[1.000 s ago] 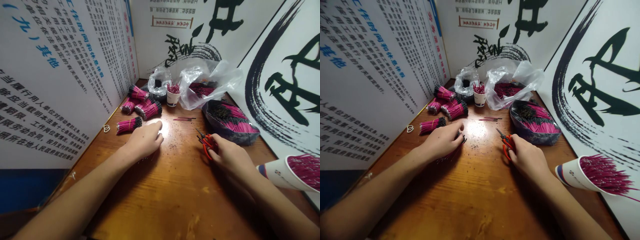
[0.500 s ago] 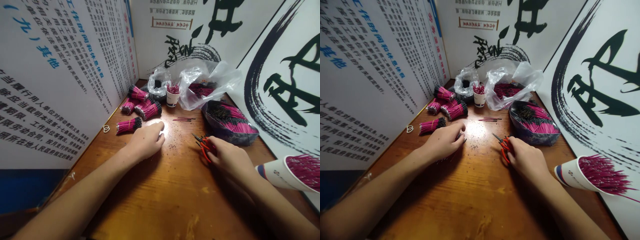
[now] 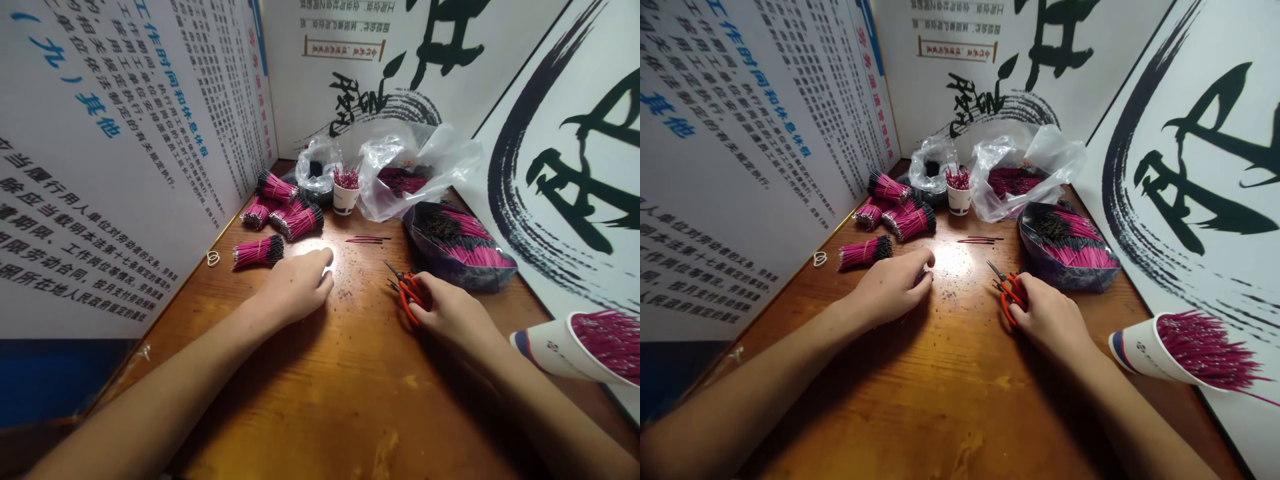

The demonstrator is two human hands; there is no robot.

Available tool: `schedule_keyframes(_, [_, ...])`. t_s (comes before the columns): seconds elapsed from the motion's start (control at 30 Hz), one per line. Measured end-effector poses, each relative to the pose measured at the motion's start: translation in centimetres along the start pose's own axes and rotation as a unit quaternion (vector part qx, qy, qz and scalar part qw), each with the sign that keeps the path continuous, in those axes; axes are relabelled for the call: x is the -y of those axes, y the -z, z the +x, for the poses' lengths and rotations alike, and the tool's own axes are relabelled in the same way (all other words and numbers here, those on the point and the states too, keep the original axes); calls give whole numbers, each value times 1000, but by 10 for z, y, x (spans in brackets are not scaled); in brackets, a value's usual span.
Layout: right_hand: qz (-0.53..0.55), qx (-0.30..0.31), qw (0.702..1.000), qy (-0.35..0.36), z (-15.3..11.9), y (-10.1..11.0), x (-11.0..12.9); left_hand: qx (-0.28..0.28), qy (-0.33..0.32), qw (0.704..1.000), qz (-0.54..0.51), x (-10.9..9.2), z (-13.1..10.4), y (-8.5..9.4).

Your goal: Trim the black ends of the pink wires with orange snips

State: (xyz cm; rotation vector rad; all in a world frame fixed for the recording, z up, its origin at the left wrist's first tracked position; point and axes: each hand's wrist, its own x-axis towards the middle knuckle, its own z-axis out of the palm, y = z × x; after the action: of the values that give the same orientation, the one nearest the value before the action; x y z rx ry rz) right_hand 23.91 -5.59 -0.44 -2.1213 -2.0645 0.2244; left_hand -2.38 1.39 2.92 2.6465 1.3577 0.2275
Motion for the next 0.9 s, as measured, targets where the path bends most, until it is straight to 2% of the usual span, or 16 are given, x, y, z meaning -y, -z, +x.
schedule_keyframes(0.47, [-11, -1, 1000, -6, 1, 3, 2, 9, -10, 1000, 0, -2, 0, 0])
schedule_keyframes(0.67, [-91, -18, 994, -50, -3, 8, 9, 9, -12, 1000, 4, -1, 0, -1])
schedule_keyframes(0.9, [-104, 19, 992, -71, -1, 11, 11, 10, -15, 1000, 3, -1, 0, -2])
